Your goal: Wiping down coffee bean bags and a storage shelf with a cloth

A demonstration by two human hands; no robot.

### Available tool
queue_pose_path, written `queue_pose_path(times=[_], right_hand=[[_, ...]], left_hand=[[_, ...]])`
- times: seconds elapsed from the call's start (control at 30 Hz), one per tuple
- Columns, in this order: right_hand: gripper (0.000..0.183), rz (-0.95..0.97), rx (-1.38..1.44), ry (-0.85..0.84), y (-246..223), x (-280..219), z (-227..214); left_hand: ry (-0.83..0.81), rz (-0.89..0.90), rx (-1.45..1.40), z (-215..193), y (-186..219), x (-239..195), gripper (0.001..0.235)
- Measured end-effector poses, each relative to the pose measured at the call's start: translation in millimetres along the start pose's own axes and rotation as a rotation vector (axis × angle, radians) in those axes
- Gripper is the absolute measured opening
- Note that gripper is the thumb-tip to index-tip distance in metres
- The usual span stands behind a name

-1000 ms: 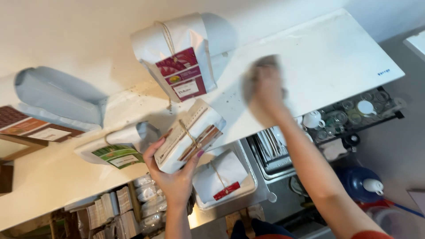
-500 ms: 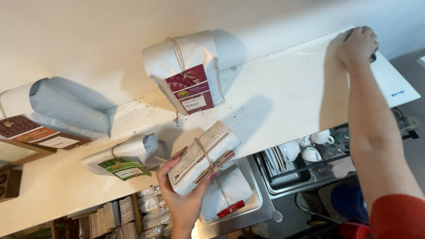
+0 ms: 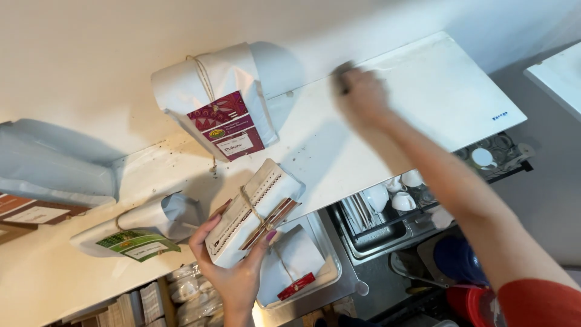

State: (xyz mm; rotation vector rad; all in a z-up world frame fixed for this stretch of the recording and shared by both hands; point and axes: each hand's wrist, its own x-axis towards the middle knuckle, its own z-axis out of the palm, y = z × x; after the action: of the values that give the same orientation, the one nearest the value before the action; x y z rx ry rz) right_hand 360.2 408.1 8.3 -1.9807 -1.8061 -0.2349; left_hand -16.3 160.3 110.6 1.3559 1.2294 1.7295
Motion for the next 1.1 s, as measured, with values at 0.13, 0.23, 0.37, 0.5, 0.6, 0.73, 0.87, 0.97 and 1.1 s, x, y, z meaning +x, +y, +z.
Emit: queue_pose_path(times=[0.13, 0.23, 0.37, 0.5, 0.6, 0.73, 0.87, 0.97, 1.1], right_hand=[[0.032, 0.172, -0.159, 0.024, 172.7, 29.6, -6.8], [0.048, 0.352, -0.273, 0.106, 231.8, 25.8, -42.3], [0.049, 0.406, -0.076, -0.071, 194.2, -53.0, -118.5], [0.041, 0.342, -0.179, 0.108, 217.6, -162.7, -118.9], [0.021, 0.087, -0.174, 0.272, 162.6, -160.3, -78.9], [0.038, -0.039, -0.089, 0.116, -38.0, -162.4, -50.1], [0.028, -0.272, 0.306, 0.039, -133.2, -186.4, -84.0], [0.039, -0.157, -0.057, -0.021, -37.6, -186.3, -70.1], [0.038, 0.217, -0.329, 0.094, 17.8, -166.9, -70.8]], left_hand=[[-0.017, 0.037, 0.026, -5.6, -5.5, -1.6, 0.081], [-0.019, 0.024, -0.018, -6.6, -10.2, -5.2, 0.079], [-0.019, -0.036, -0.032, -9.2, -12.7, -1.3, 0.08], [-0.059, -0.007, 0.021, -12.5, -21.2, 4.6, 0.081], [-0.248, 0.034, -0.188, -5.0, -20.0, 6.2, 0.08], [-0.229, -0.053, -0.135, 8.1, -2.2, -3.1, 0.075], [-0.252, -0.011, -0.134, 2.8, -1.0, -9.1, 0.073], [-0.242, 0.018, -0.078, -8.2, 7.1, -7.8, 0.076], [-0.174, -0.023, -0.062, -18.3, 6.5, -12.4, 0.076]])
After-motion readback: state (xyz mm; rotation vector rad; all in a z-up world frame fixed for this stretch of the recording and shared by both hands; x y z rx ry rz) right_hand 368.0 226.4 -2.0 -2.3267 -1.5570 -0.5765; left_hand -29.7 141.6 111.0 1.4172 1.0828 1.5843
